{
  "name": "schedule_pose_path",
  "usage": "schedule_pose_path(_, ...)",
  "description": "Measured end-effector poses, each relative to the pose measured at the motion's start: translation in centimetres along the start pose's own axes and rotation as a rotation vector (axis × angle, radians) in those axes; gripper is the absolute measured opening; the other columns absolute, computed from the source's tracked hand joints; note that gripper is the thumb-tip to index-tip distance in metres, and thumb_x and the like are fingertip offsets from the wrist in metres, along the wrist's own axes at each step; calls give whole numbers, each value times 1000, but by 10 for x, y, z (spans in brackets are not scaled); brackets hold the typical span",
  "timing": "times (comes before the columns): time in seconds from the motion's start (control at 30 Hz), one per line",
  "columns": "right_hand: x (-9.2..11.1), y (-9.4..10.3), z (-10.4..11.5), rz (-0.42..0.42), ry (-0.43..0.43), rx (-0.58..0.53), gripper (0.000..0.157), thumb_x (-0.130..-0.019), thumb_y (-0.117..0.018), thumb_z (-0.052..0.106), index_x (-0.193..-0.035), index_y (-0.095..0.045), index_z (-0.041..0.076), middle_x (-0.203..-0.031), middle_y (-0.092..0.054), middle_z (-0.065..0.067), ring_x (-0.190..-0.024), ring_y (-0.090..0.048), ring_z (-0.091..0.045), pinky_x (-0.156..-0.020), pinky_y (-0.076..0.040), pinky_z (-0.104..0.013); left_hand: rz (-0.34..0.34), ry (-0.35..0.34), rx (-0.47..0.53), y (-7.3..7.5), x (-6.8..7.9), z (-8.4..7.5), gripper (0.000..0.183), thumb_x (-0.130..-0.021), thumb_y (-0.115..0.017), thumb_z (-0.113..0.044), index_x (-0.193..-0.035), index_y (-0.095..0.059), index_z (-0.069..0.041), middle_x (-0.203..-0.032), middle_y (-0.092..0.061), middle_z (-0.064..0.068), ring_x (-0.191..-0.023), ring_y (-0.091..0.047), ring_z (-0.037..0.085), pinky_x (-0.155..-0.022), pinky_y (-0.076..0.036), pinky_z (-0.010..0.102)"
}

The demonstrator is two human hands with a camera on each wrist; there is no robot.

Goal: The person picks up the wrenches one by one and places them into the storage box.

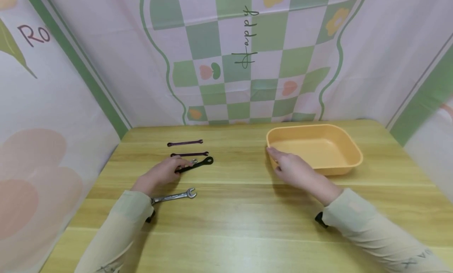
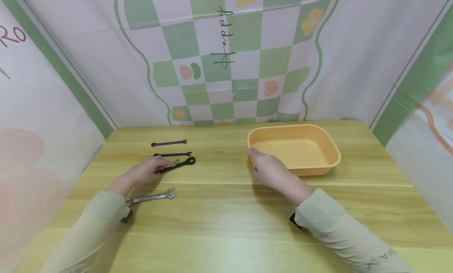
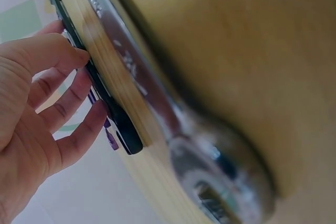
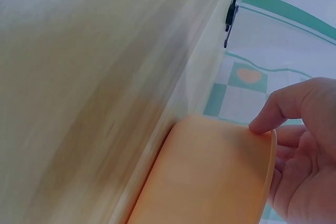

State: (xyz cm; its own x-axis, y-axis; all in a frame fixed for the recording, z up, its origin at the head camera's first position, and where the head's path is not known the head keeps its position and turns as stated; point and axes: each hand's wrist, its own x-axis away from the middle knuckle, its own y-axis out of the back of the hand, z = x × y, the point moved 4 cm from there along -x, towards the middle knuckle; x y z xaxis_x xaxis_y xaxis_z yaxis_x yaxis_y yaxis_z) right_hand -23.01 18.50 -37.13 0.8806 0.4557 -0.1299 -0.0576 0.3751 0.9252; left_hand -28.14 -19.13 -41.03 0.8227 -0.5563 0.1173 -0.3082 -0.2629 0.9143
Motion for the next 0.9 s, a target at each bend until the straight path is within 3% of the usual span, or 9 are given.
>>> schedule_pose_path(0.1, -1, -2, 2, 4, 2, 0, 64, -90, -58, -9, -150, -39, -12, -148, -46, -30, -42, -28, -6, -43, -33, -22, 3, 4, -5, 0, 0, 0, 56, -88, -60, 15, -139, -63, -7, -133, -60, 19, -115, -60, 34, -93, -53, 48)
schedule_pose_path(0.9, -15, -16, 27, 40, 8, -16, 65, -90, -60, -7, -151, -38, -11, -153, -39, -29, -43, -29, -7, -45, -36, -22, 11, -14, -6, 2, -1, -4, 54, -88, -58, 15, -137, -65, -7, -124, -62, 18, -107, -60, 30, -85, -53, 43)
